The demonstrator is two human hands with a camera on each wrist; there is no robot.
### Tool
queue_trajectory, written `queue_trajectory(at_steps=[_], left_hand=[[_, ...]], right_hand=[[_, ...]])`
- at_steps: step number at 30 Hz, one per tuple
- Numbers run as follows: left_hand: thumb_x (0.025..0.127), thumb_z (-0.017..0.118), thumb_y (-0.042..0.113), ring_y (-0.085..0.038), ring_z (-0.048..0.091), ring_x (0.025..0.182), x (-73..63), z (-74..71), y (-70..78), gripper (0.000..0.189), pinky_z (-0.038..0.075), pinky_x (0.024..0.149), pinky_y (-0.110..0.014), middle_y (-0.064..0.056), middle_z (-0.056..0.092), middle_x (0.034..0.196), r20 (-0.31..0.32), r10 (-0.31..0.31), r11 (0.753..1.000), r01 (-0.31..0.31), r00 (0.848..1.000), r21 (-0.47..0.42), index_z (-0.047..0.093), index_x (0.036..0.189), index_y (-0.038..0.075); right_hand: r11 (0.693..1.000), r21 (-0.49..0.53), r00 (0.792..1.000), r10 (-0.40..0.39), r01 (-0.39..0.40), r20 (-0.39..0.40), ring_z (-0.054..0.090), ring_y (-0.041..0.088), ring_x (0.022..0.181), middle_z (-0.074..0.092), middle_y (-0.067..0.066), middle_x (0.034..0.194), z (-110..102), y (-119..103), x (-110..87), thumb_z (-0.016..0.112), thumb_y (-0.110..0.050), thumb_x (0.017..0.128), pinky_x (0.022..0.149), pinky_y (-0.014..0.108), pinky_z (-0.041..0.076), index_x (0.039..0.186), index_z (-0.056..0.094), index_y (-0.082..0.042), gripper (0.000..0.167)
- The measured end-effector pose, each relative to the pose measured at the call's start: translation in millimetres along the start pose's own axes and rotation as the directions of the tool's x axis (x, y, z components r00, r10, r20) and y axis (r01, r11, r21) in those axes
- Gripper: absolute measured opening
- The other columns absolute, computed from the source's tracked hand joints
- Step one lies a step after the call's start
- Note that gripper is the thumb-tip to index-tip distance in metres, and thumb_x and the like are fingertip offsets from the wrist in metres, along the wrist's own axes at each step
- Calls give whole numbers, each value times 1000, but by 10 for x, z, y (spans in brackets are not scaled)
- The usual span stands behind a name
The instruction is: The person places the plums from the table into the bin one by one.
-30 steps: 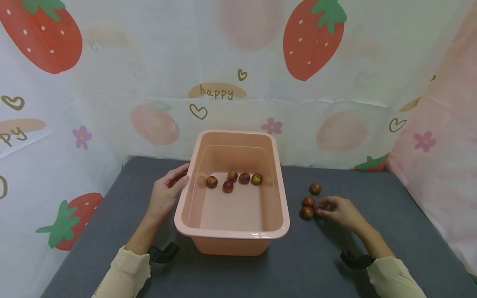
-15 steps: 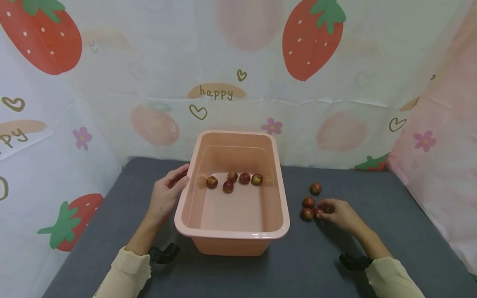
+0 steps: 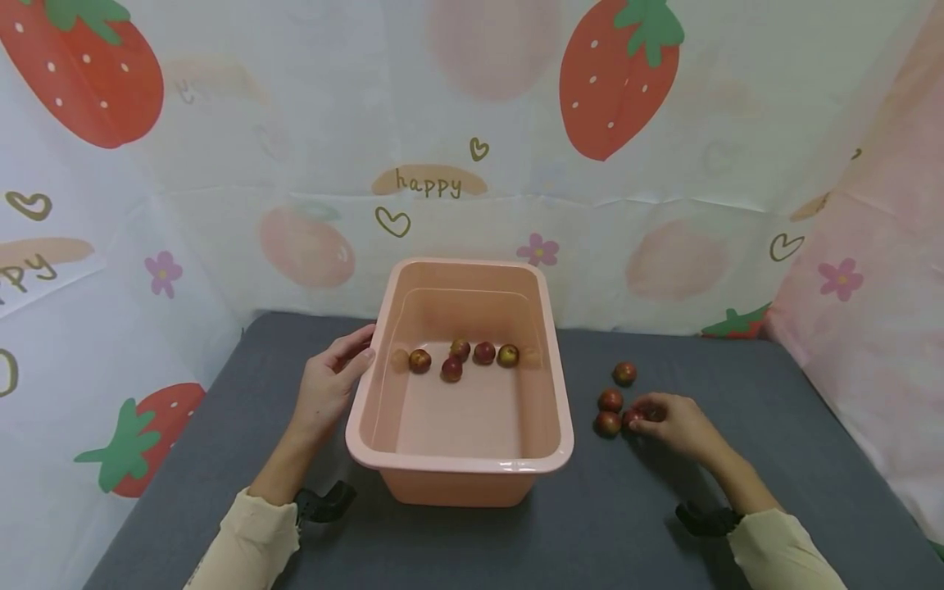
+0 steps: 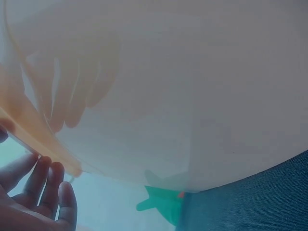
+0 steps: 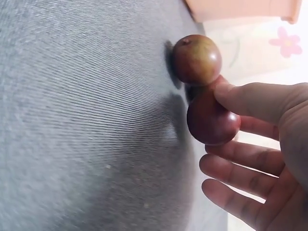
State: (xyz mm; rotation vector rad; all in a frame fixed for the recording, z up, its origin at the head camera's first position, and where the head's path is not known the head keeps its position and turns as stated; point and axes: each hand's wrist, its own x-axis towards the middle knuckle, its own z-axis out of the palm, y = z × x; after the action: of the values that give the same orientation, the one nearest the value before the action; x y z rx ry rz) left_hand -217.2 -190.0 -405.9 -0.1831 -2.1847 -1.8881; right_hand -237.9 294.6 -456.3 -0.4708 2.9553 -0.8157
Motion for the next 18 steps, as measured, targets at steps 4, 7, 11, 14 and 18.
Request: queue_trajectory(at_steps=[4,7,11,14,18], left_hand=[[97,59,14,10,59,102,0,0,2,42,50,86,-8,-22,56,135,-5,-2,1000,2,1000,-2,54,137,1],[97,59,13,10,59,102,0,1,4,42,50,86,-8,-22,56,135,-6,-5,1000,5,1000,-8,54,137,1],[97,59,14,10,59,102,3,3,4,42,50,86,-8,-22,56,135,-4,-8,1000,8,1000,-4,54,138,1],[97,59,14,10,59,102,4,3,2,43,50,86,-8,-21,56,136,-2,-9,1000,9,1000,2,54,138,1],[97,59,14,11,59,102,6,3,1,43,50,86,-8,-21,56,136,0,-10,1000,10,1000,1,54,138,1]], right_hand=[[1000,-4,1000,-6,6,-18,61,13,76,70,4,88,-65,-8,22,71,-23,89,62,29,49,104,71,-6,24],[1000,-6,1000,-5,5,-23,61,12,77,69,4,88,-119,-35,32,71,-25,89,62,29,48,103,71,-7,23],[1000,-8,1000,-1,1,-24,61,13,79,70,4,89,-188,-89,37,71,-27,89,63,29,48,104,70,-7,25],[1000,3,999,1,-1,-32,62,14,80,70,4,90,-245,-139,37,70,-28,89,64,30,49,105,70,-7,26],[1000,20,999,-3,4,-48,64,18,84,70,5,93,-344,-225,36,69,-30,90,68,33,51,107,70,-8,28]])
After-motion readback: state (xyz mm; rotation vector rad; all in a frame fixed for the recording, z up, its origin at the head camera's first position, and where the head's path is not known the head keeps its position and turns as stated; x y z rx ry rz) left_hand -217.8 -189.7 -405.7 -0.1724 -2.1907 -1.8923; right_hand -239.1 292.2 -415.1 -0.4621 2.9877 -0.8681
